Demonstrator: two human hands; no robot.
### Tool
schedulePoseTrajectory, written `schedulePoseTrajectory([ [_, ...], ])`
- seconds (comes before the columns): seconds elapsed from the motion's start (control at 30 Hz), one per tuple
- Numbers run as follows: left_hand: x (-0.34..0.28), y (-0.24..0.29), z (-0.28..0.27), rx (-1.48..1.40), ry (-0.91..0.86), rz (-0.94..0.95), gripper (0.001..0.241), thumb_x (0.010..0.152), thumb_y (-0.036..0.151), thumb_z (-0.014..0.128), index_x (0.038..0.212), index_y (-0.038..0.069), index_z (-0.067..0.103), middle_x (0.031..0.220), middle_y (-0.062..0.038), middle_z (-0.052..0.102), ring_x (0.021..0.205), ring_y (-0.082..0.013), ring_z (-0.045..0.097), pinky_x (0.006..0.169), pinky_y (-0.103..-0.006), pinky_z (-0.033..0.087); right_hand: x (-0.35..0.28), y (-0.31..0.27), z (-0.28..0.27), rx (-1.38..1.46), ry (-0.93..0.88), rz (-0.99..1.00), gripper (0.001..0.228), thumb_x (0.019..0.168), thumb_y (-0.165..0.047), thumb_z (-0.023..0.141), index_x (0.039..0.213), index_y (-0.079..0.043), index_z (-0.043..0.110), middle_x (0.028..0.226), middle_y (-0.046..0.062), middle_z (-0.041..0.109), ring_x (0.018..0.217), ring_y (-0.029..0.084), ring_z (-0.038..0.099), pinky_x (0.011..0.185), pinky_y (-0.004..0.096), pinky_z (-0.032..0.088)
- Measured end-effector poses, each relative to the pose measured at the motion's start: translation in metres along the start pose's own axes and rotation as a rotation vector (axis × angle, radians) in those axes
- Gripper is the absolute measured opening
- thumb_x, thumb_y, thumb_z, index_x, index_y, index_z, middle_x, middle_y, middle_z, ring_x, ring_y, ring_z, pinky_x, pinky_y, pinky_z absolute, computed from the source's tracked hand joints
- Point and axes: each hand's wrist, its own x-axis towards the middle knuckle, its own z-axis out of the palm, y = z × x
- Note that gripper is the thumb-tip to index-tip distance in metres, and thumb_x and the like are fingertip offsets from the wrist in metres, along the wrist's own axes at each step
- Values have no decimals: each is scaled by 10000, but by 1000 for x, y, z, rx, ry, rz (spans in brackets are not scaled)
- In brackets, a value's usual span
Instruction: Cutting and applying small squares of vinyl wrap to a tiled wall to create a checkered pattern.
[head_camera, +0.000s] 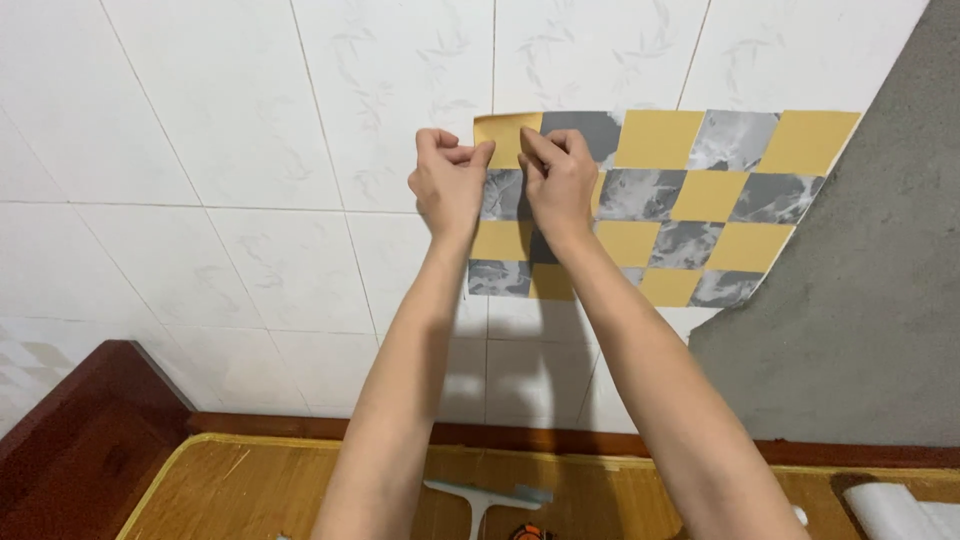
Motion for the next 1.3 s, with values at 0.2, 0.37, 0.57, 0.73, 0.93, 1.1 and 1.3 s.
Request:
schedulePoseTrajectory([
  [0.2, 14, -20, -9, 163, 88, 251, 614, 676, 443, 959, 985, 167, 506, 973, -72, 666, 990, -379, 703, 791, -563, 558, 0, 12, -13, -347, 38, -144, 397, 808, -360, 946, 1174, -340, 793, 1089, -30, 425, 948, 194, 559, 836, 318, 471],
  [0.37, 3, -9, -2, 512, 217, 809, 251, 846, 262, 787, 980, 184, 590, 957, 19, 569, 842, -171, 546, 794, -385, 383, -10, -1, -30, -640, -71, -524, 383, 968, -165, 682, 1345, -94, 680, 1472, 130, 486, 1273, 304, 493, 1027, 432, 407],
  [0.57, 10, -40, -2, 872, 8, 1220, 531, 1036, 198, 569, 1525, 48, 427, 1585, -96, 333, 1451, -187, 359, 1105, -417, 352, -15, 6, -38, -718, -395, -667, 665, 1042, -311, 593, 1563, 84, 476, 1677, 199, 331, 1560, 307, 291, 1275, 465, 182],
  [0.73, 5, -31, -6, 1022, -235, 1043, 810, 1078, 467, 526, 1665, 23, 186, 1726, -113, 90, 1597, -191, 97, 1241, -465, 183, -4, -1, -31, -653, -460, -592, 822, 1059, -456, 581, 1617, 116, 390, 1704, 246, 254, 1575, 387, 174, 1274, 512, 81],
  [0.93, 3, -25, 2, 1048, -352, 897, 1003, 1030, 562, 599, 1678, -4, 83, 1725, -155, -12, 1586, -246, -34, 1264, -506, 42, 5, -6, -34, -586, -565, -502, 940, 912, -317, 663, 1639, 158, 302, 1710, 283, 161, 1585, 395, 109, 1272, 509, 39],
  [1.1, -3, -26, 4, 1061, -347, 791, 1158, 995, 662, 671, 1655, -44, 32, 1713, -230, -37, 1596, -311, -37, 1281, -484, 18, -4, 6, -32, -718, -527, -485, 1089, 841, -445, 749, 1662, 114, 302, 1727, 271, 111, 1609, 352, 74, 1280, 516, 17],
  [1.3, -17, -18, 4, 1126, -395, 666, 1162, 908, 642, 641, 1660, 8, 22, 1722, -202, -58, 1599, -317, -39, 1275, -532, 66, -17, -8, -26, -716, -549, -328, 919, 872, -265, 732, 1637, 35, 321, 1723, 224, 176, 1569, 392, 208, 1280, 572, 100],
])
